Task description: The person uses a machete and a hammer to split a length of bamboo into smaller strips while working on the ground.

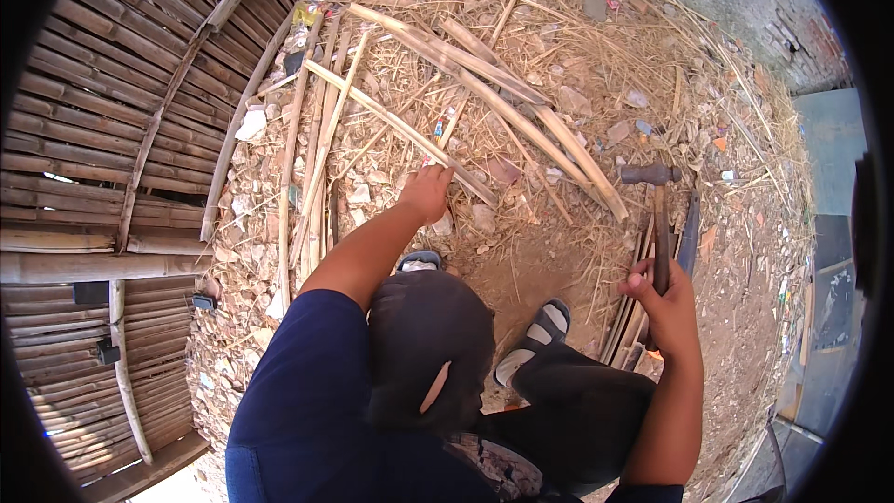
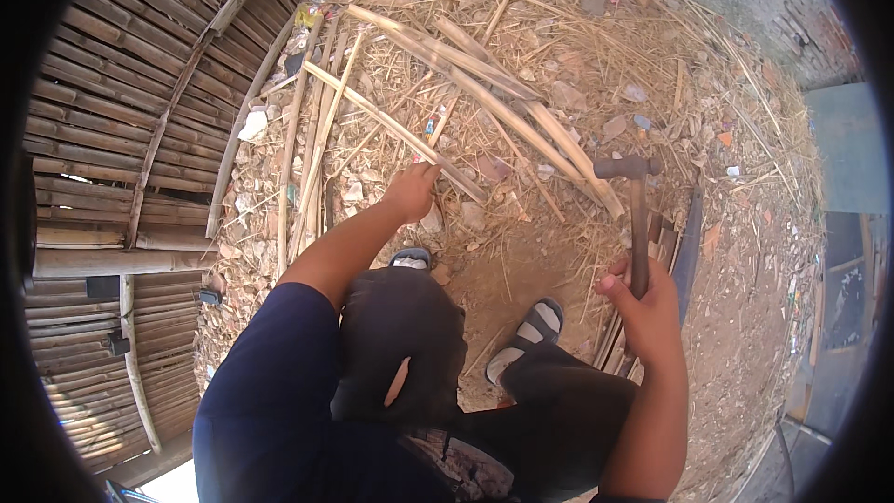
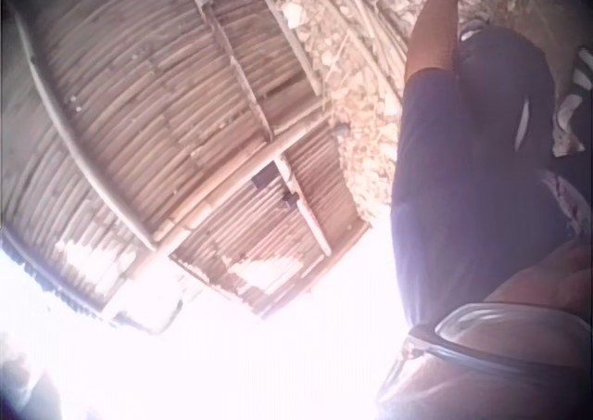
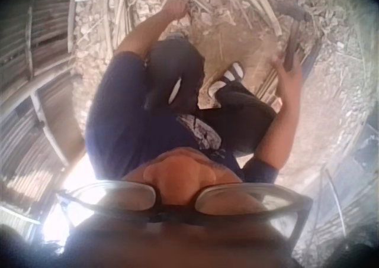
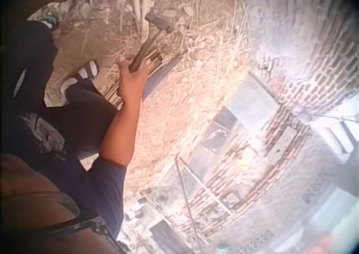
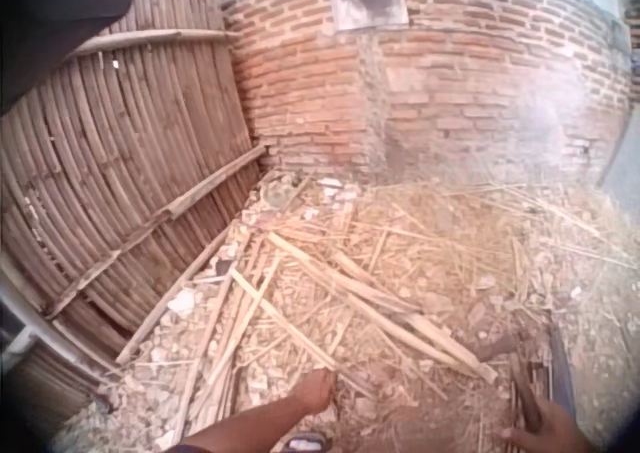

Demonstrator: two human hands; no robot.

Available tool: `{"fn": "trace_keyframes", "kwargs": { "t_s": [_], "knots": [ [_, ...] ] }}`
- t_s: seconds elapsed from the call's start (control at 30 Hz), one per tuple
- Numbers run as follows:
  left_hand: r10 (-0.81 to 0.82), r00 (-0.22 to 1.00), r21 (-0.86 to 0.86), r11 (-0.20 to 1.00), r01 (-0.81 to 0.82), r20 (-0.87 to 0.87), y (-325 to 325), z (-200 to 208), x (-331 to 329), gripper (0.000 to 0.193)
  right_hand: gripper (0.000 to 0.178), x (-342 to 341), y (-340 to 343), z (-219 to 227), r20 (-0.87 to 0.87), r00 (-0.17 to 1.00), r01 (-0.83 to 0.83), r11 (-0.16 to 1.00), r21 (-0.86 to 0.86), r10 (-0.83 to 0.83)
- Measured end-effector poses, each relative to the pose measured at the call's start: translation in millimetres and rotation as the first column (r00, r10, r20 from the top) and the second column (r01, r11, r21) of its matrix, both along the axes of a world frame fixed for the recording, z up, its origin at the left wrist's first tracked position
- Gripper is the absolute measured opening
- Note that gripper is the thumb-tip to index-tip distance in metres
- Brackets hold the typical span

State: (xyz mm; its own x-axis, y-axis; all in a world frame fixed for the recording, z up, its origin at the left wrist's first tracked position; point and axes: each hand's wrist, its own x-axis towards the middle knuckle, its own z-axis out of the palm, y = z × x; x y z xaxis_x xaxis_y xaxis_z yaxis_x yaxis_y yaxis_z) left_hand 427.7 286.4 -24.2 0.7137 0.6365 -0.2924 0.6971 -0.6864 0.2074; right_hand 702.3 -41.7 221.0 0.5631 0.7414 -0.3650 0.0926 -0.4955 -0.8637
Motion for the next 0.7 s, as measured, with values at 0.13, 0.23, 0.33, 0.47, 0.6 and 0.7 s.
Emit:
{"fn": "trace_keyframes", "kwargs": {
  "t_s": [0.13,0.23,0.33,0.47,0.6,0.7],
  "knots": [
    [-0.296,0.951,0.129,0.943,0.306,-0.086,8,-13,63,0.081,0.041,1,-1,5,-0.033,0.999,0.017,0.996,-0.082,-0.02],
    [-0.353,0.905,0.087,0.92,0.382,-0.237,10,-25,74,0.087,0.04,3,-3,-2,-0.044,0.999,0.016,0.998,-0.054,-0.019],
    [-0.293,0.923,-0.037,0.955,0.294,-0.25,19,-35,68,0.081,0.04,-1,2,-1,-0.062,0.998,0.028,0.998,-0.05,-0.031],
    [-0.308,0.928,-0.023,0.95,0.31,-0.21,16,-37,42,0.067,0.041,-1,6,-3,-0.057,0.998,0.019,0.998,-0.058,-0.022],
    [-0.365,0.913,-0.018,0.93,0.368,-0.18,14,-10,12,0.066,0.04,-4,10,-3,-0.06,0.998,0.02,0.999,-0.034,-0.022],
    [-0.348,0.917,-0.025,0.936,0.35,-0.198,17,10,-17,0.072,0.04,-7,13,-2,-0.066,0.998,0.015,1.0,-0.008,-0.016]
  ]
}}
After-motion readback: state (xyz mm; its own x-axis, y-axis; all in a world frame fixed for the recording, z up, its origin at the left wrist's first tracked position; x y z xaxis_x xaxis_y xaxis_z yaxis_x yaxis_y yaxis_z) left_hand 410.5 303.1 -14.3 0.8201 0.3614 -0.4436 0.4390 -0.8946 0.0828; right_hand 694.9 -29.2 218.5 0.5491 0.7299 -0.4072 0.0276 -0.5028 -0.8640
